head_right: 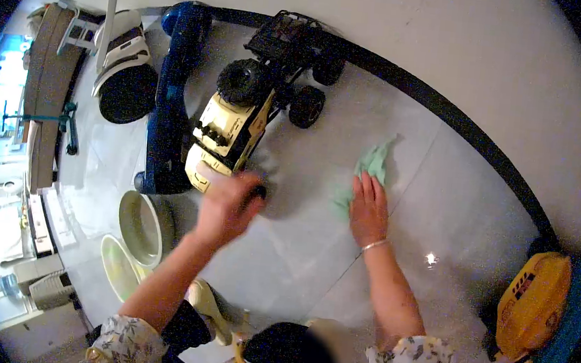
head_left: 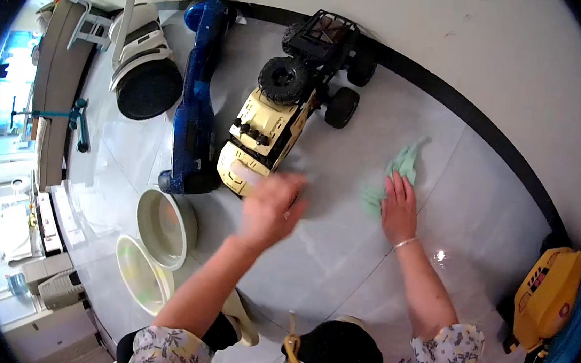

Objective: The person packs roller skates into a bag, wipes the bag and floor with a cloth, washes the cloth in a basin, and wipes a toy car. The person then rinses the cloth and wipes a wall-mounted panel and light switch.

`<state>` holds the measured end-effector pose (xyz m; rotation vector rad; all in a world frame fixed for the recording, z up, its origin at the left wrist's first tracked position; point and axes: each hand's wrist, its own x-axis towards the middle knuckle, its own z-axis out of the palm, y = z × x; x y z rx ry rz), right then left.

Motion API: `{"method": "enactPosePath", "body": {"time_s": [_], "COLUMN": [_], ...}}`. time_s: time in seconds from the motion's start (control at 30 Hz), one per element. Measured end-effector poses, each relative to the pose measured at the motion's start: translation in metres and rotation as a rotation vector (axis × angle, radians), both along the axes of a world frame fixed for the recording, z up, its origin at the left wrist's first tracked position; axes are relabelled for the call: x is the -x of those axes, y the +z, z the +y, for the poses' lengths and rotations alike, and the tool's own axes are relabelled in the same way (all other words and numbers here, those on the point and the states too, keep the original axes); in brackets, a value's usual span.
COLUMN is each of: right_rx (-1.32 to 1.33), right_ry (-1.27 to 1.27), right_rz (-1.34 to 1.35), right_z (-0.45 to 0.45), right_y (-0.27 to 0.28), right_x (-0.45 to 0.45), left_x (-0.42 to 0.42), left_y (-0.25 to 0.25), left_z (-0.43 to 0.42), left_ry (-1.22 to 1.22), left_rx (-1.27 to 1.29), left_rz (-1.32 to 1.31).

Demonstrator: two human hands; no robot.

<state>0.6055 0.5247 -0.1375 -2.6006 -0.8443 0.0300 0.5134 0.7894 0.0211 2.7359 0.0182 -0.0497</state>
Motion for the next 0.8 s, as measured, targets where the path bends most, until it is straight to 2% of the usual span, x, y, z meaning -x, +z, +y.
{"method": "enactPosePath", "body": {"time_s": [0.07,0.13,0.2,0.27,0.3,0.37,0.5,0.6,0.8], "right_rx": [0.05,0.002,-0.023,-0.055,-0.057,0.038,0.058,0.054,0.073], "right_ry": [-0.04,-0.075,-0.078,-0.066,-0.076,-0.101,-0.066,-0.055,-0.118], "right_rz": [0.013,0.083,0.095,0.151,0.141,0.104,0.087,0.062,-0.025], "right_z": [-0.008,-0.007,-0.009,-0.007,-0.005,-0.002,0.0,0.001,-0.021], "right_y": [0.003,0.01,0.014,0.021,0.02,0.015,0.008,0.002,-0.014], "right_x": [0.018,0.03,0.029,0.033,0.031,0.028,0.03,0.034,0.081], "left_x": [-0.042,-0.074,-0.094,-0.101,-0.104,-0.104,-0.078,-0.058,-0.004], "left_y": [0.031,0.039,0.032,0.04,0.042,0.041,0.046,0.06,0.07], "left_z": [0.018,0.035,0.058,0.066,0.067,0.07,0.07,0.058,0.027], "left_ry": [0.164,0.223,0.279,0.418,0.408,0.346,0.262,0.102,-0.262], "left_rx": [-0.154,-0.37,-0.387,-0.083,-0.083,-0.138,-0.087,0.02,0.053], "left_rz": [-0.245,-0.389,-0.187,0.208,0.198,0.148,0.107,0.135,0.074]}}
